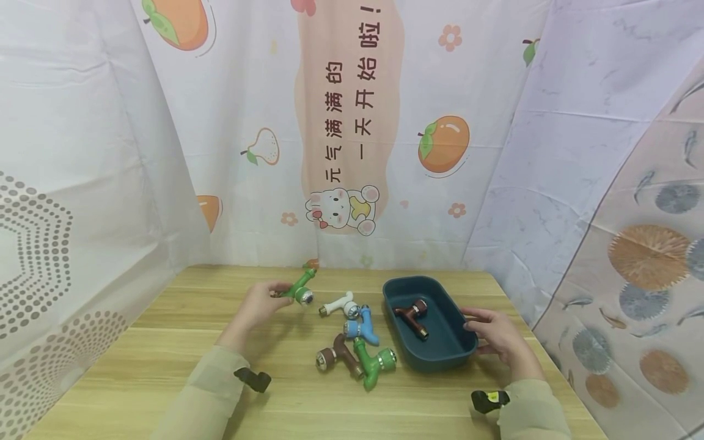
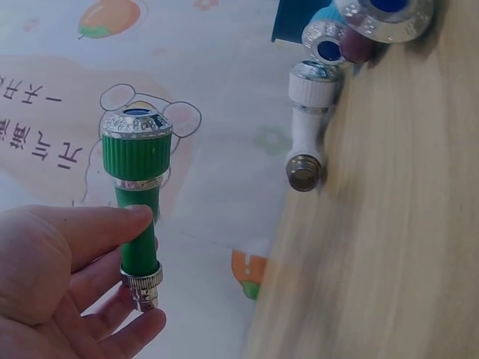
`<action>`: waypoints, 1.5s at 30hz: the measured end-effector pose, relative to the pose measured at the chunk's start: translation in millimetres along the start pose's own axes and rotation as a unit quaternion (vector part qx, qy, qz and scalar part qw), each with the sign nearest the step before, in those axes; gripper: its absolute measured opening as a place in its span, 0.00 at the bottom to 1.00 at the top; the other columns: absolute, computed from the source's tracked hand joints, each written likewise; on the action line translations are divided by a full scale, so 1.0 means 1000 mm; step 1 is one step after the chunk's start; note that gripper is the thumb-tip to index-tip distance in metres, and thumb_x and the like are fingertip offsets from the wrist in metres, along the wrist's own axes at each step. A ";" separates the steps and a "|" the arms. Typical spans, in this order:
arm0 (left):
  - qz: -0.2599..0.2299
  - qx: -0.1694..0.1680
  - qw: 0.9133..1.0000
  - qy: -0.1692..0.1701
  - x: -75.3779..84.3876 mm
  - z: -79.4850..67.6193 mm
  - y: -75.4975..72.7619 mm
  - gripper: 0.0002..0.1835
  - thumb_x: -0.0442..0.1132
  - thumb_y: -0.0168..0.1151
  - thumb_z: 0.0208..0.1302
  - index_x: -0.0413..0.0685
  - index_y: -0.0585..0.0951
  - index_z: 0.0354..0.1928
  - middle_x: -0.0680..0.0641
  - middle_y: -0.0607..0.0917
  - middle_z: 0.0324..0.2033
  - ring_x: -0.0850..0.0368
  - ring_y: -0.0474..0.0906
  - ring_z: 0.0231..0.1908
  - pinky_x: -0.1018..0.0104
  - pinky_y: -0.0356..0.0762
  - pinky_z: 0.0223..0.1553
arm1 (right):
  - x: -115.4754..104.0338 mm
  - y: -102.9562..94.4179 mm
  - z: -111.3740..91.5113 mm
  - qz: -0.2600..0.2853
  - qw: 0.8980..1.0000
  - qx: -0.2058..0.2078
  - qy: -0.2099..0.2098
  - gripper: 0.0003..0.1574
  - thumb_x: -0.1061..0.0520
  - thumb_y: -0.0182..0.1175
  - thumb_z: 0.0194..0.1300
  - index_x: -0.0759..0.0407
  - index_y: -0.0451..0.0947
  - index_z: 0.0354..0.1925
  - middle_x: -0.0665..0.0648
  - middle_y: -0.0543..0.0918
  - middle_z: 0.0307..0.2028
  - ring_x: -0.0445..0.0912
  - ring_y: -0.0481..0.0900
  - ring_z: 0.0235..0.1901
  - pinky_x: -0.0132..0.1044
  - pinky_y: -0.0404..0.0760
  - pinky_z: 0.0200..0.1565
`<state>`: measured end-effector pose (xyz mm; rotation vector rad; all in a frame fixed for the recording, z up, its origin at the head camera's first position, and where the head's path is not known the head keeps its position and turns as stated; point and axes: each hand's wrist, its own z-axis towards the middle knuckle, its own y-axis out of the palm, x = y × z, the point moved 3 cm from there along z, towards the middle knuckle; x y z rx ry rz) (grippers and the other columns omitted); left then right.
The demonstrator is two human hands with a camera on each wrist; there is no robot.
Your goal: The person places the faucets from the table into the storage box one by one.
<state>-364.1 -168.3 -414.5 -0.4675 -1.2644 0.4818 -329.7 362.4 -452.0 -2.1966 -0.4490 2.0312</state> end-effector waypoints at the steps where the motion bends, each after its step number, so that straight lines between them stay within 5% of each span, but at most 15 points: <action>1: -0.002 0.002 1.000 0.002 0.001 0.000 -0.001 0.16 0.34 0.73 0.62 0.46 0.86 0.53 0.50 0.88 0.46 0.50 0.81 0.48 0.46 0.78 0.53 | 0.000 0.000 0.000 0.001 1.000 0.001 0.001 0.35 0.59 0.62 0.71 0.69 0.65 0.71 0.69 0.78 0.60 0.48 0.85 0.44 0.55 0.86 0.38; 16: -0.008 0.022 1.000 0.011 0.012 -0.001 -0.010 0.18 0.37 0.73 0.63 0.49 0.86 0.55 0.50 0.87 0.49 0.49 0.81 0.49 0.46 0.76 0.54 | 0.001 -0.001 0.001 -0.009 1.000 0.004 0.003 0.36 0.60 0.61 0.73 0.70 0.63 0.73 0.72 0.76 0.62 0.49 0.85 0.45 0.55 0.86 0.37; 45: -0.025 0.024 0.999 0.023 0.018 -0.001 -0.006 0.18 0.36 0.73 0.63 0.47 0.86 0.55 0.48 0.88 0.49 0.49 0.81 0.49 0.45 0.77 0.54 | -0.001 0.000 0.000 -0.007 1.000 0.007 0.002 0.35 0.59 0.62 0.71 0.69 0.67 0.71 0.69 0.78 0.60 0.47 0.85 0.43 0.55 0.86 0.38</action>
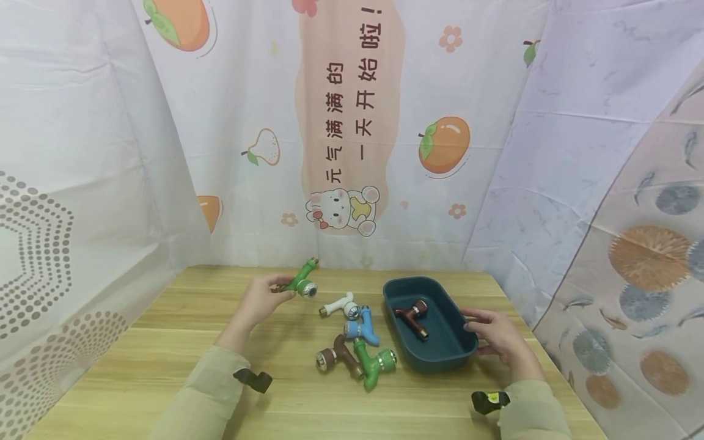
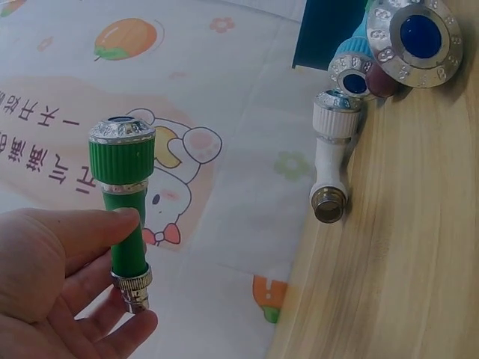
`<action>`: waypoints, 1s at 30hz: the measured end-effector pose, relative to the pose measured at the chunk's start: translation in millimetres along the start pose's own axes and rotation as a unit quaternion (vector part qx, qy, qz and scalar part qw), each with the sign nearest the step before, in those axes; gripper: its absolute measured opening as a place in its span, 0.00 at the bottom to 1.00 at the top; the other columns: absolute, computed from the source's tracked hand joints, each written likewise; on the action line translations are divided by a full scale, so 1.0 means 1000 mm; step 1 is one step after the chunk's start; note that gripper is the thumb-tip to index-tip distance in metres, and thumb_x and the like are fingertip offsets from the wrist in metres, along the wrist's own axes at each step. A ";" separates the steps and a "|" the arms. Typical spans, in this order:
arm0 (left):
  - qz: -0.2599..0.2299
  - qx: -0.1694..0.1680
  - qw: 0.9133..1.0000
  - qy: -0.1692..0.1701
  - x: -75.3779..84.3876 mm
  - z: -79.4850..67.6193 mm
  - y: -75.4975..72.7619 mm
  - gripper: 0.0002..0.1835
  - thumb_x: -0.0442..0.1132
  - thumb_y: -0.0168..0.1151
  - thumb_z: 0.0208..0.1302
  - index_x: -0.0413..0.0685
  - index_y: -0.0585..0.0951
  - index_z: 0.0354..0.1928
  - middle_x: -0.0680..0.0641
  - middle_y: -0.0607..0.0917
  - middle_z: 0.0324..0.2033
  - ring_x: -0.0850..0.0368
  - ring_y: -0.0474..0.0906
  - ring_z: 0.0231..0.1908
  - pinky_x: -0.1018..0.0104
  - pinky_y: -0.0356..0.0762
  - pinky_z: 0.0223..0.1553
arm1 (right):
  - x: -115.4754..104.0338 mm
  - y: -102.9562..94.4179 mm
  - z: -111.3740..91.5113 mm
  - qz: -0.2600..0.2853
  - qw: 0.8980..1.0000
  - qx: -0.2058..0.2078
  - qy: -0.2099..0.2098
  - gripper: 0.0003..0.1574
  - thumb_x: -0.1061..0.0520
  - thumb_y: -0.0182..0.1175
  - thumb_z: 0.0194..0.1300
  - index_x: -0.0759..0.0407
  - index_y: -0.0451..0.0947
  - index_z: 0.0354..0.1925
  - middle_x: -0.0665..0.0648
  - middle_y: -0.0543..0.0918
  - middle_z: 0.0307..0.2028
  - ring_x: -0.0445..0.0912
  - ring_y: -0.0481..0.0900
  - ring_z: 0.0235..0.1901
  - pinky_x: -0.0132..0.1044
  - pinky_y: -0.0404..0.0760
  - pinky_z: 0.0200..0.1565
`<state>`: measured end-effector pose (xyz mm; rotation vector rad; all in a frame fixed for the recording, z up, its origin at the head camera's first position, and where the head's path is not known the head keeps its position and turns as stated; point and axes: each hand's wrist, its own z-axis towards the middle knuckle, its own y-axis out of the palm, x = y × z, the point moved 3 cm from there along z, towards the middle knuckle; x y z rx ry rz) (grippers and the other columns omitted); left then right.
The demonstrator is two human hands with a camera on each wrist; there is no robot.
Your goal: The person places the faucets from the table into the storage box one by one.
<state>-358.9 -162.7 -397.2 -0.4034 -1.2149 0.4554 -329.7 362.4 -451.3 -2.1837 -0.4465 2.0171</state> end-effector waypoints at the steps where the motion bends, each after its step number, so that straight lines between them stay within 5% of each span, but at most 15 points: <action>1: 0.000 0.000 1.000 0.000 0.001 0.000 0.001 0.18 0.37 0.73 0.62 0.47 0.86 0.55 0.49 0.88 0.49 0.49 0.81 0.49 0.45 0.77 0.54 | 0.000 0.000 0.000 -0.001 1.000 0.001 -0.001 0.34 0.59 0.62 0.71 0.69 0.67 0.71 0.69 0.77 0.61 0.47 0.84 0.44 0.55 0.86 0.38; 30: 0.007 -0.028 0.999 0.036 0.022 0.017 0.046 0.15 0.37 0.74 0.61 0.52 0.88 0.51 0.55 0.88 0.42 0.53 0.81 0.46 0.48 0.77 0.53 | 0.001 0.001 0.000 0.008 1.000 -0.004 0.001 0.35 0.59 0.62 0.71 0.69 0.65 0.71 0.66 0.80 0.59 0.47 0.84 0.45 0.54 0.86 0.39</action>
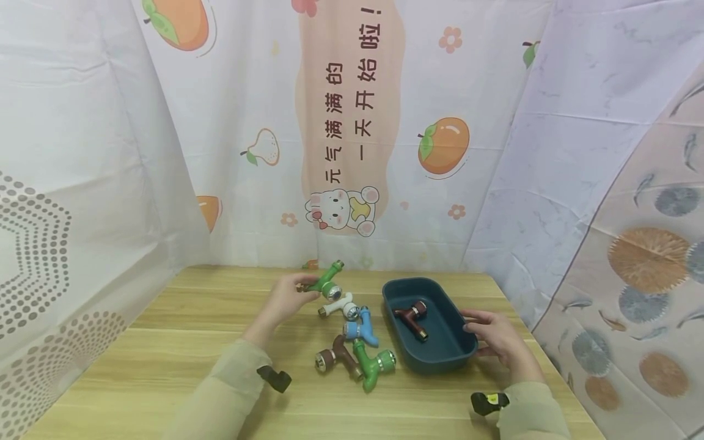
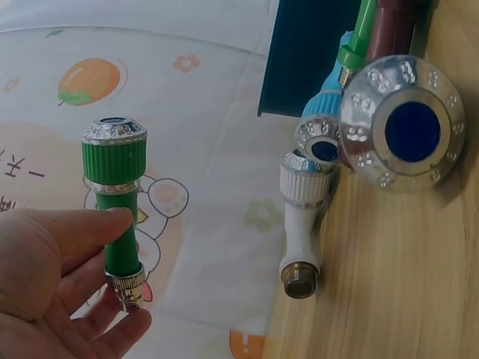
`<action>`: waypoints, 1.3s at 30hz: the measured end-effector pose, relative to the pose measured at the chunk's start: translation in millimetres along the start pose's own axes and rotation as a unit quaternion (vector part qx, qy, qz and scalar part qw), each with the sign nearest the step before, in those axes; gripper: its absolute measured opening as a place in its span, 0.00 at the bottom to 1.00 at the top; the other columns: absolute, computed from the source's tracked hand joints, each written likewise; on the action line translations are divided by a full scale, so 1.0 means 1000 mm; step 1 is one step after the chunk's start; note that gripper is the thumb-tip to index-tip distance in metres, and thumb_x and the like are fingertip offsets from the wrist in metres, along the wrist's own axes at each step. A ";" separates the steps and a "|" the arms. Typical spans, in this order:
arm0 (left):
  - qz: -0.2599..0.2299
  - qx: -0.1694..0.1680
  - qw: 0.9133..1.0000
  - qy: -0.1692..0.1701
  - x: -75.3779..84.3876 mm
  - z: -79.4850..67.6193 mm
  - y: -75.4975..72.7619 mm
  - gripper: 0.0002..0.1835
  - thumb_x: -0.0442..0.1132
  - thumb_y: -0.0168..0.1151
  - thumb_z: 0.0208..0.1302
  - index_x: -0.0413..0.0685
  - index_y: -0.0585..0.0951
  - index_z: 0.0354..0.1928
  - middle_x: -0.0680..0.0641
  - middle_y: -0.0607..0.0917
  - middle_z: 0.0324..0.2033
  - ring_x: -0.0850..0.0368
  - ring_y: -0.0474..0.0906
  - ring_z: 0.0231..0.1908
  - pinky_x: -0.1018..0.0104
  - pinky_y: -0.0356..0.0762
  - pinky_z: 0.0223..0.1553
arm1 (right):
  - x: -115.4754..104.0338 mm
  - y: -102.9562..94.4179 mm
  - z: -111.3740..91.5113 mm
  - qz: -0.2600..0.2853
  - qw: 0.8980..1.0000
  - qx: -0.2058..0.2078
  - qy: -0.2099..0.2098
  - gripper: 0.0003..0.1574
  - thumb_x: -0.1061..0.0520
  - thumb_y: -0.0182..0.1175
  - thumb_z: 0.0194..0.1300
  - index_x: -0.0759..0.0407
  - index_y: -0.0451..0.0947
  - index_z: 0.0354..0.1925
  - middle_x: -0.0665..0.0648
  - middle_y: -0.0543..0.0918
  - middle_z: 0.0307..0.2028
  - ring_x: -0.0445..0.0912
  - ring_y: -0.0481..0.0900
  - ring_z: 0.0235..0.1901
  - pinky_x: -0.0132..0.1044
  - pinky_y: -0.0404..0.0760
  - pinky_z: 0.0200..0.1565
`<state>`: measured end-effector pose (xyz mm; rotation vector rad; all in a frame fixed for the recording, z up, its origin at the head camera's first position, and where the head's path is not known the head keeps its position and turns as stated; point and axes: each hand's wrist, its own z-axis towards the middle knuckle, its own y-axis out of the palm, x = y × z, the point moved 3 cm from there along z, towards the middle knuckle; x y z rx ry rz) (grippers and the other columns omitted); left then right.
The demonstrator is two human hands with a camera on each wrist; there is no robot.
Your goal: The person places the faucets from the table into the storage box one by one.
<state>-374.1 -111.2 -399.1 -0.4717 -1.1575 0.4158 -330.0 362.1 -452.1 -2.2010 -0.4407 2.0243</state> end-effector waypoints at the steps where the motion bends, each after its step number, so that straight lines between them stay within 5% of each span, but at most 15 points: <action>1: -0.001 -0.002 1.000 0.001 0.001 0.000 0.001 0.15 0.37 0.74 0.61 0.52 0.88 0.51 0.55 0.88 0.42 0.53 0.81 0.46 0.48 0.77 0.53 | 0.000 0.000 0.000 0.001 1.000 0.000 0.000 0.35 0.59 0.62 0.71 0.69 0.66 0.71 0.66 0.80 0.58 0.47 0.84 0.45 0.54 0.86 0.39; 18: 0.003 -0.024 0.999 0.024 0.016 0.004 0.022 0.15 0.35 0.74 0.61 0.48 0.87 0.51 0.51 0.88 0.44 0.52 0.82 0.46 0.52 0.80 0.50 | 0.000 -0.001 0.000 0.005 1.000 0.004 0.000 0.34 0.59 0.63 0.70 0.69 0.68 0.70 0.65 0.81 0.57 0.47 0.85 0.43 0.54 0.87 0.38; 39: -0.007 -0.074 0.997 0.013 0.038 0.011 0.053 0.18 0.34 0.73 0.62 0.49 0.86 0.54 0.52 0.88 0.44 0.60 0.82 0.41 0.62 0.81 0.45 | -0.002 0.000 -0.001 -0.003 1.000 0.010 0.000 0.35 0.59 0.63 0.71 0.68 0.67 0.71 0.69 0.77 0.61 0.48 0.85 0.45 0.55 0.86 0.39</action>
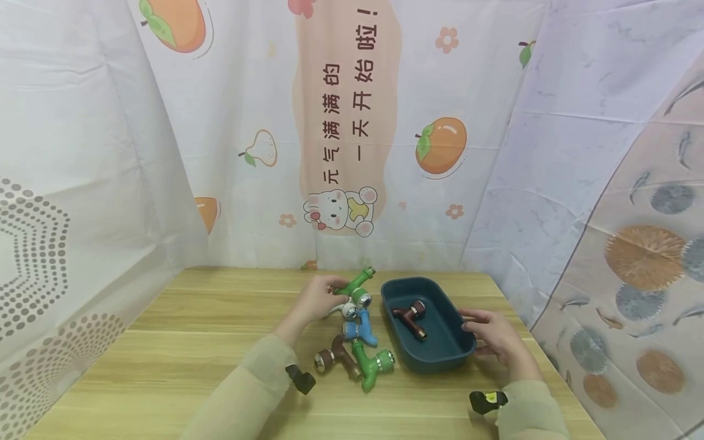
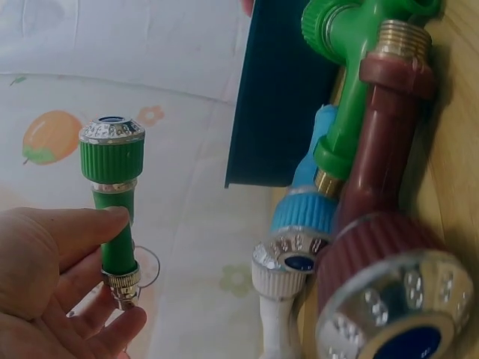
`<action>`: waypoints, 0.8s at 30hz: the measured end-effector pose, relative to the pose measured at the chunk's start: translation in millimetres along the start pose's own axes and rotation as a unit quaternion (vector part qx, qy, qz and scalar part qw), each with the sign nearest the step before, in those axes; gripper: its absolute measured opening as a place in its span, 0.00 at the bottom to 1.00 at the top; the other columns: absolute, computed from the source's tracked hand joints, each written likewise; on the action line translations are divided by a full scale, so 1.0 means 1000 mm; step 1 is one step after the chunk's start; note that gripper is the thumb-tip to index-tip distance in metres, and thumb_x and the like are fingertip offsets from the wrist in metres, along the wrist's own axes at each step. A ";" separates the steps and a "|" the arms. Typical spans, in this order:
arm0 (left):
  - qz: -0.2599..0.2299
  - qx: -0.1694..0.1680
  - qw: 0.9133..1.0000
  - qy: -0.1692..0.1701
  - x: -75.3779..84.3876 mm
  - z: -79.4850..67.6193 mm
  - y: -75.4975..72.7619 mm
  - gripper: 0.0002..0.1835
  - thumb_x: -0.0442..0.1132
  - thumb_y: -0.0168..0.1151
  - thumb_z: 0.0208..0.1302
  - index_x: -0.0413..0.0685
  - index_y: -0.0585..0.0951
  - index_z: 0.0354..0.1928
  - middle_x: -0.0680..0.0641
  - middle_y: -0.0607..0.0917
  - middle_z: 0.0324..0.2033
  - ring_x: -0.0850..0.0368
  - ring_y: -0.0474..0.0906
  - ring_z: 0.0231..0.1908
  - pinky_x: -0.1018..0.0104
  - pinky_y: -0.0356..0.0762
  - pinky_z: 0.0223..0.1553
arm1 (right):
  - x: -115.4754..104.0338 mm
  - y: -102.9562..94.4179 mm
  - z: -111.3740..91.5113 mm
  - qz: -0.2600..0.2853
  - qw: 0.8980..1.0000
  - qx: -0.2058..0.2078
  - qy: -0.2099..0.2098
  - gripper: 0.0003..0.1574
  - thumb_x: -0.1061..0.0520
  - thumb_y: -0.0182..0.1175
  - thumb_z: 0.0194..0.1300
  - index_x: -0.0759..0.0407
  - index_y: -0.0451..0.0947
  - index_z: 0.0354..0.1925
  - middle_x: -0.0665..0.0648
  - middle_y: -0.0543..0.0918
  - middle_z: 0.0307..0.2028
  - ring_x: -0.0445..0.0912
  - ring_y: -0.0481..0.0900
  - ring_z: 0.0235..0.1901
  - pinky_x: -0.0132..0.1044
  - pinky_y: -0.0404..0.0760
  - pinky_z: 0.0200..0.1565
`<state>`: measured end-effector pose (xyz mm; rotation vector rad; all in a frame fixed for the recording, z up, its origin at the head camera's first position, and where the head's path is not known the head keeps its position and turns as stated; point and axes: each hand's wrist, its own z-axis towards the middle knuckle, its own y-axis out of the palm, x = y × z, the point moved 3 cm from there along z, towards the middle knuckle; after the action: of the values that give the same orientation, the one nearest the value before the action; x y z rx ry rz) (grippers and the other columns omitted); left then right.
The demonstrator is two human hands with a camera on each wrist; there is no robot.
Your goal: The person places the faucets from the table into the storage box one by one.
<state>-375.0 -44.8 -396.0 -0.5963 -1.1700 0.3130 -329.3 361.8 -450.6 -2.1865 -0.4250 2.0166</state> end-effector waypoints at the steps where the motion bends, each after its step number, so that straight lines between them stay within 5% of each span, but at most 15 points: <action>1: 0.000 -0.002 1.000 -0.002 0.001 0.000 0.002 0.18 0.34 0.73 0.62 0.50 0.87 0.54 0.52 0.88 0.44 0.60 0.82 0.41 0.62 0.82 0.44 | 0.000 0.000 0.000 0.001 1.000 0.000 0.001 0.35 0.59 0.63 0.70 0.68 0.67 0.71 0.69 0.78 0.60 0.48 0.85 0.45 0.55 0.86 0.39; 24: 0.038 -0.045 0.998 0.019 0.027 0.012 0.048 0.17 0.36 0.72 0.64 0.52 0.87 0.55 0.56 0.88 0.44 0.65 0.81 0.43 0.64 0.79 0.46 | 0.002 0.001 0.001 -0.005 1.000 0.001 -0.006 0.34 0.59 0.62 0.71 0.68 0.67 0.71 0.70 0.77 0.61 0.49 0.85 0.45 0.54 0.86 0.38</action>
<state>-372.3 11.5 -400.8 -0.7238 -1.1303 0.3133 -330.1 361.8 -453.2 -2.1686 -0.4332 2.0250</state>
